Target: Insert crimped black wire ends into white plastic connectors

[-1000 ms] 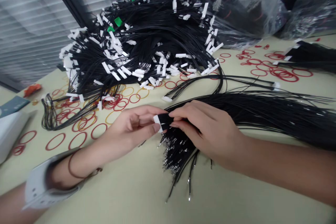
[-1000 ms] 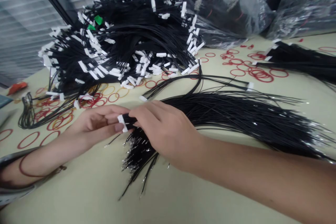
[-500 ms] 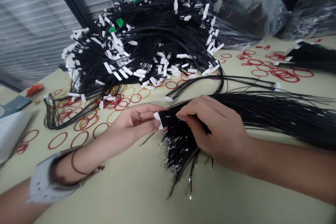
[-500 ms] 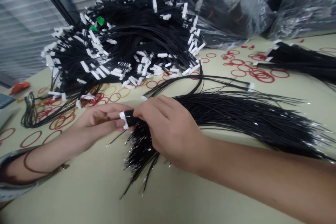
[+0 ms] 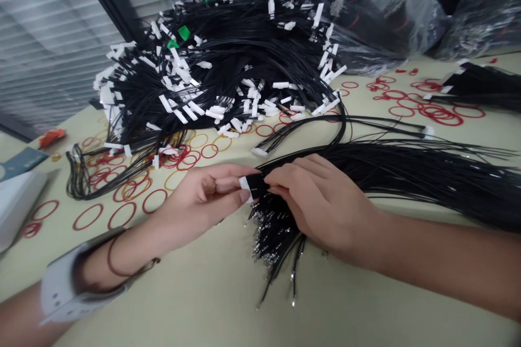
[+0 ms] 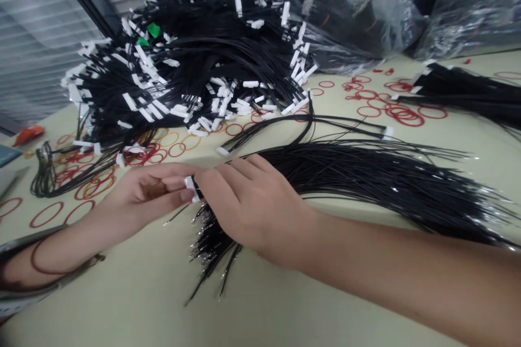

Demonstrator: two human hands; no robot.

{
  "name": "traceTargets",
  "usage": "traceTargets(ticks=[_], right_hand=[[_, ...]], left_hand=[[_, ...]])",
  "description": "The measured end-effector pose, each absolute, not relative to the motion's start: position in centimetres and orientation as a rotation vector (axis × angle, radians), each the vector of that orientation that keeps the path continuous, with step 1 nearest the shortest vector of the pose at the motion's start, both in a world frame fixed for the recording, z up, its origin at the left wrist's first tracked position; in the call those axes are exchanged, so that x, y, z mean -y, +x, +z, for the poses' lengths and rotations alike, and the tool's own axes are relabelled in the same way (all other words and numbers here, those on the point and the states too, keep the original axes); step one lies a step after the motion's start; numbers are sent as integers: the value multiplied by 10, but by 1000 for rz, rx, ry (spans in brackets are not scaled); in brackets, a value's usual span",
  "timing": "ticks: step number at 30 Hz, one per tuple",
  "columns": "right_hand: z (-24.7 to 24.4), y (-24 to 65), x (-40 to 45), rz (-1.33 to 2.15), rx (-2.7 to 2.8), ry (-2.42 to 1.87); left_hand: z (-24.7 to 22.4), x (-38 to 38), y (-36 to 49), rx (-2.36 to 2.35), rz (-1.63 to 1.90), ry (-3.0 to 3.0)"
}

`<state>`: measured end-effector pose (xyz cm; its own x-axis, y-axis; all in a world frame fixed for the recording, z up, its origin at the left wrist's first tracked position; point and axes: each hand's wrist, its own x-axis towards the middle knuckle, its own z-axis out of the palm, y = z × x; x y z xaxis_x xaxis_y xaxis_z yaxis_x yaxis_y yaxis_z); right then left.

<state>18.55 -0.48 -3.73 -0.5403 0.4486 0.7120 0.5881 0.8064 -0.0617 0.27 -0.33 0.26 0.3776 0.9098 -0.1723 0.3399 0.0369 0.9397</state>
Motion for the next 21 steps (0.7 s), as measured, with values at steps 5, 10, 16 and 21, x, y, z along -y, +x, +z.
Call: traceTargets(ticks=[5, 10, 16, 21], right_hand=[[-38, 187, 5, -203, 2197, -741], [-36, 186, 6, -201, 2216, -706], [-38, 186, 5, -169, 2219, -695], [-40, 185, 4, -126, 2174, -670]], left_hand=[[3, 4, 3, -1156, 606, 1572], [2, 2, 2, -1165, 613, 1611], [2, 3, 2, -1165, 617, 1636], [2, 5, 3, -1138, 606, 1660]])
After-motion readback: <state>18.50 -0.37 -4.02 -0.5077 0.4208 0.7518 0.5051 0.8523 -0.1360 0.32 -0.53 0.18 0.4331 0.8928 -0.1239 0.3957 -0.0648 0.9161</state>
